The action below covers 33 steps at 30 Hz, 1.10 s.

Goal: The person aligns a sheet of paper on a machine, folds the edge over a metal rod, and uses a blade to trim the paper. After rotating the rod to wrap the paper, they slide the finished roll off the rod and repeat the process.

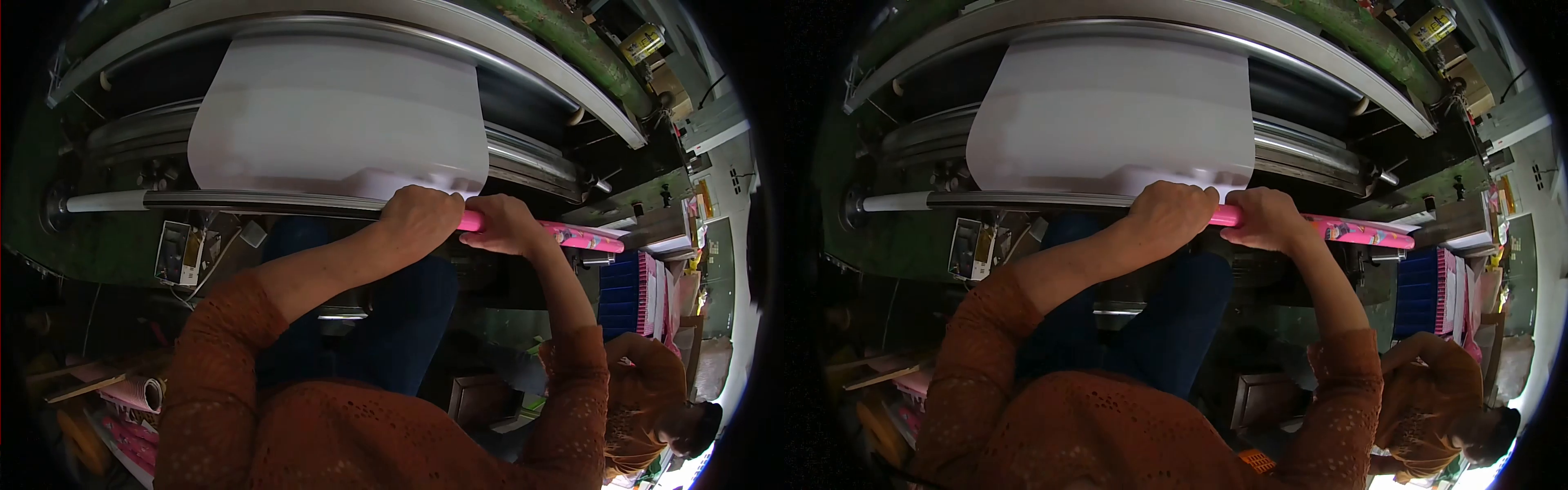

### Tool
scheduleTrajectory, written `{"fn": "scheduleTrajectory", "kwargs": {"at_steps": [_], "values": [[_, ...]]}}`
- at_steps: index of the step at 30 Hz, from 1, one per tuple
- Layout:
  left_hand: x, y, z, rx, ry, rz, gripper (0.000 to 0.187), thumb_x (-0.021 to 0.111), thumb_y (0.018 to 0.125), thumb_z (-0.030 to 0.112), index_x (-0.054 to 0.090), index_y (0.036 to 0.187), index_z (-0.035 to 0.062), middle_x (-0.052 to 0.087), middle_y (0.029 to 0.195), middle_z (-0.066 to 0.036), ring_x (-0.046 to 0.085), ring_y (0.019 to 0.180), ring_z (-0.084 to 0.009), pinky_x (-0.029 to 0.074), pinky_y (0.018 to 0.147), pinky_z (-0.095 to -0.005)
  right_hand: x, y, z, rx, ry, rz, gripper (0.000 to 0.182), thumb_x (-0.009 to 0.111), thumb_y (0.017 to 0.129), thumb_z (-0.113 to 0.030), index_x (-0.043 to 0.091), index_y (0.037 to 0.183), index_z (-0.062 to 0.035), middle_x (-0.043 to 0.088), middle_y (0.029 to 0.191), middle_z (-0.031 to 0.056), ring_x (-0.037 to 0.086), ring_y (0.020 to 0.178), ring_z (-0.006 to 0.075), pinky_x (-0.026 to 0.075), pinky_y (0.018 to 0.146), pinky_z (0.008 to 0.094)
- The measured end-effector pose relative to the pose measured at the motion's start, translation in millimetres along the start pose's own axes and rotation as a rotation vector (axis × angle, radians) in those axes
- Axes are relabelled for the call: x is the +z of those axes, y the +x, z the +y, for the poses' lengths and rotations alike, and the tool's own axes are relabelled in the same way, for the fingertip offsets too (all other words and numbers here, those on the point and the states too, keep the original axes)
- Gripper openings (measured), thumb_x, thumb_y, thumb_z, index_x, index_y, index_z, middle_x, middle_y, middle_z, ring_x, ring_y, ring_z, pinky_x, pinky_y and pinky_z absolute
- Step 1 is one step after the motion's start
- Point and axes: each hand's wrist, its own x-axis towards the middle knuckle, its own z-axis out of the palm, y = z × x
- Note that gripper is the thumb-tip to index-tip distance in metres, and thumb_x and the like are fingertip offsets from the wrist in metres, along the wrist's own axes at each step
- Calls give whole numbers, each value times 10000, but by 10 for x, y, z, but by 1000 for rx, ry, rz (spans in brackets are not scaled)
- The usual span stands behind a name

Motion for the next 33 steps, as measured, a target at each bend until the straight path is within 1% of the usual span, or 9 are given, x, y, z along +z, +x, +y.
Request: {"fn": "scheduleTrajectory", "kwargs": {"at_steps": [5, 7, 10, 14, 17, 21, 25, 30, 33], "values": [[19, -1, 36, -6, -5, -8, 78, 618, 771, 124, 599, 788, 51, 645, 634, -76, 677, 583, -201, 537, 475, -325, 328, -70, -103, 71, -177, 388, 309, 761, 643, -317, 612, 749, -68, 633, 717, 124, 632, 734, 337, 486, 630, 428], [-2, -3, 38, -31, 37, 23, 75, 618, 767, 119, 593, 788, 51, 646, 633, -75, 677, 578, -200, 537, 475, -323, 172, 24, -116, 123, -108, 269, 298, 750, 666, -335, 642, 756, -73, 652, 745, 141, 639, 749, 342, 494, 651, 431], [-10, 2, 34, -47, 47, 3, 76, 616, 772, 119, 583, 787, 52, 642, 619, -67, 674, 566, -203, 535, 470, -321, -76, 210, 2, 41, 46, -352, 305, 737, 701, -360, 688, 838, -92, 678, 818, 158, 651, 813, 349, 508, 721, 436], [5, 2, 26, -38, 15, 57, 91, 615, 776, 120, 569, 809, 49, 633, 599, -61, 671, 553, -210, 533, 464, -319, 62, -27, -185, -64, 1, 182, 325, 745, 680, -353, 663, 861, -96, 672, 791, 144, 645, 808, 353, 506, 694, 443], [-9, -4, 59, -62, 41, 16, 105, 609, 793, 126, 558, 839, 47, 626, 585, -58, 669, 549, -215, 532, 463, -321, 235, -5, -268, 148, -25, 238, 326, 746, 670, -354, 655, 850, -98, 675, 809, 131, 642, 816, 353, 503, 684, 445], [-30, -1, 59, -70, 13, -1, 189, 616, 826, 161, 536, 936, 31, 634, 622, -84, 674, 588, -241, 527, 479, -337, 58, 211, -92, -44, 109, -129, 330, 749, 680, -356, 651, 861, -98, 680, 823, 123, 645, 793, 350, 504, 681, 435], [-279, -108, -229, -37, -159, 9, 353, 697, 786, 207, 506, 1011, 13, 636, 683, -122, 671, 714, -321, 527, 591, -405, 54, 48, -179, -27, -57, 52, 357, 755, 675, -346, 630, 862, -69, 667, 790, 125, 643, 766, 349, 498, 667, 436], [-187, -242, -417, 52, -120, -103, 157, 664, 760, 133, 599, 846, 19, 653, 654, -131, 678, 653, -289, 540, 599, -400, 208, 31, -373, -29, -113, 332, 312, 734, 667, -316, 640, 831, -68, 654, 744, 129, 639, 732, 342, 495, 650, 437], [-251, -268, -324, -32, -108, -98, 82, 647, 754, 110, 615, 748, 35, 654, 659, -138, 680, 643, -284, 540, 581, -388, -8, 183, -349, 13, 15, -72, 299, 703, 689, -344, 656, 762, -58, 641, 695, 134, 640, 727, 334, 494, 653, 430]]}}
